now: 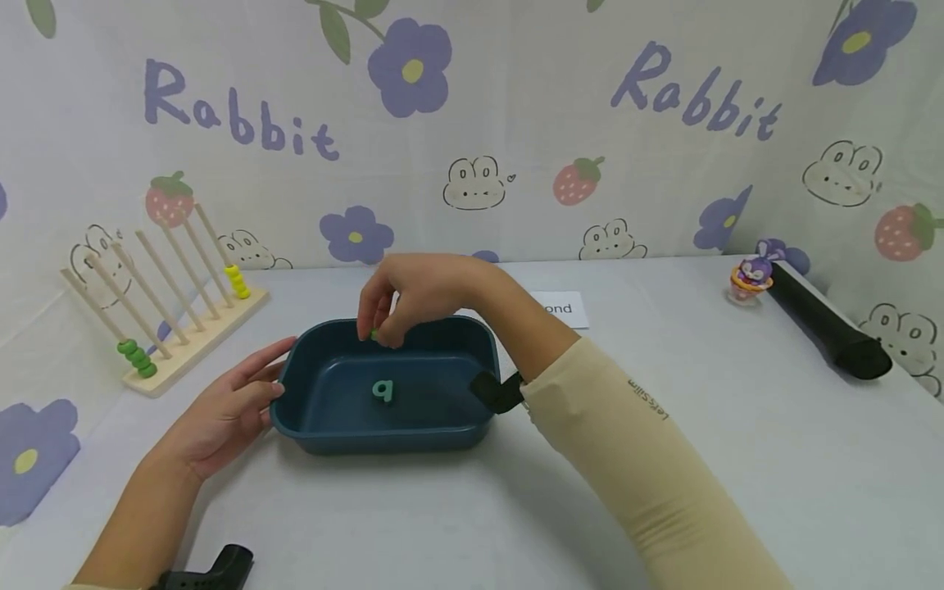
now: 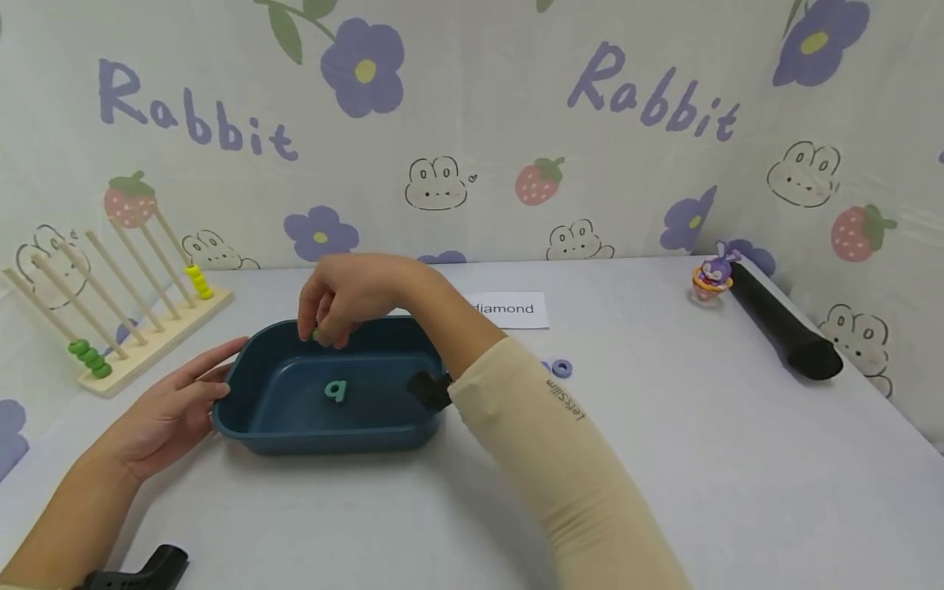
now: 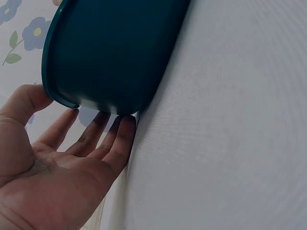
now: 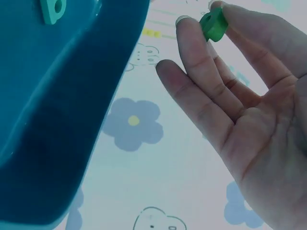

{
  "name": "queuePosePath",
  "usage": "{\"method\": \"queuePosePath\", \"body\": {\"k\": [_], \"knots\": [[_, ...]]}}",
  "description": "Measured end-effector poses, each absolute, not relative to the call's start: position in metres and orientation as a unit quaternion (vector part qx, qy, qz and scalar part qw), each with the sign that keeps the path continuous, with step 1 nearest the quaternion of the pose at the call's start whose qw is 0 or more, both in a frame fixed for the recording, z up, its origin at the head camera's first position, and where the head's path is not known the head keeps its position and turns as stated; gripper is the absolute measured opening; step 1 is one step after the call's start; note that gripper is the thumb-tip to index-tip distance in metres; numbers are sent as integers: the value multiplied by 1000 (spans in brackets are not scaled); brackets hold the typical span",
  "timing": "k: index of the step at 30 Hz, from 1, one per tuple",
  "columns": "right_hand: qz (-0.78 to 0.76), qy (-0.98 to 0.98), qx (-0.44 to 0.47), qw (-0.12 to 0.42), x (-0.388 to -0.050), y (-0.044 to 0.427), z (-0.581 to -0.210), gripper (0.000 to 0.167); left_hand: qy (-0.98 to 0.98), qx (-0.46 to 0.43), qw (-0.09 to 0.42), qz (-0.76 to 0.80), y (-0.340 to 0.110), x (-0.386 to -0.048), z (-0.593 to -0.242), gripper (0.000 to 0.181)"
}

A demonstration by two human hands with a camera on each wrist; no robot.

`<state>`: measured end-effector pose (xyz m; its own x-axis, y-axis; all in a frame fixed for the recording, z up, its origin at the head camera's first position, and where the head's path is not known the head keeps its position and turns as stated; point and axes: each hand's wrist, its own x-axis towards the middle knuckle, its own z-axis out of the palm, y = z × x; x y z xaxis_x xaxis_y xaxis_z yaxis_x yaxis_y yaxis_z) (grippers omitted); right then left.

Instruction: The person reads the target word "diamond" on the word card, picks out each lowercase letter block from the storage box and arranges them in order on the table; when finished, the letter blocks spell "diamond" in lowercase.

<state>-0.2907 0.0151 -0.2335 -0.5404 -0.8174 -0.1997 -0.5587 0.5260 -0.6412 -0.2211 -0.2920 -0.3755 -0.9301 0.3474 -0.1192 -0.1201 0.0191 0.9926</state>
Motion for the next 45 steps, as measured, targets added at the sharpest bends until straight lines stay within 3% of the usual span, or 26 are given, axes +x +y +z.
{"method": "queuePosePath", "body": {"k": [9,19,31,45], "knots": [[-264,846,-406,224,-285,37,-233,20,692,86,169,696,-291,-221,-375,62],[-345,831,-367,237,-280,60,-234,27,693,88,171,695,-291,-220,-374,63],[-381,840,-327,206,-273,87,-244,25,690,87,177,696,-290,-222,-373,64],[-384,861,-286,171,-264,113,-257,37,698,84,171,690,-289,-223,-375,65]]}}
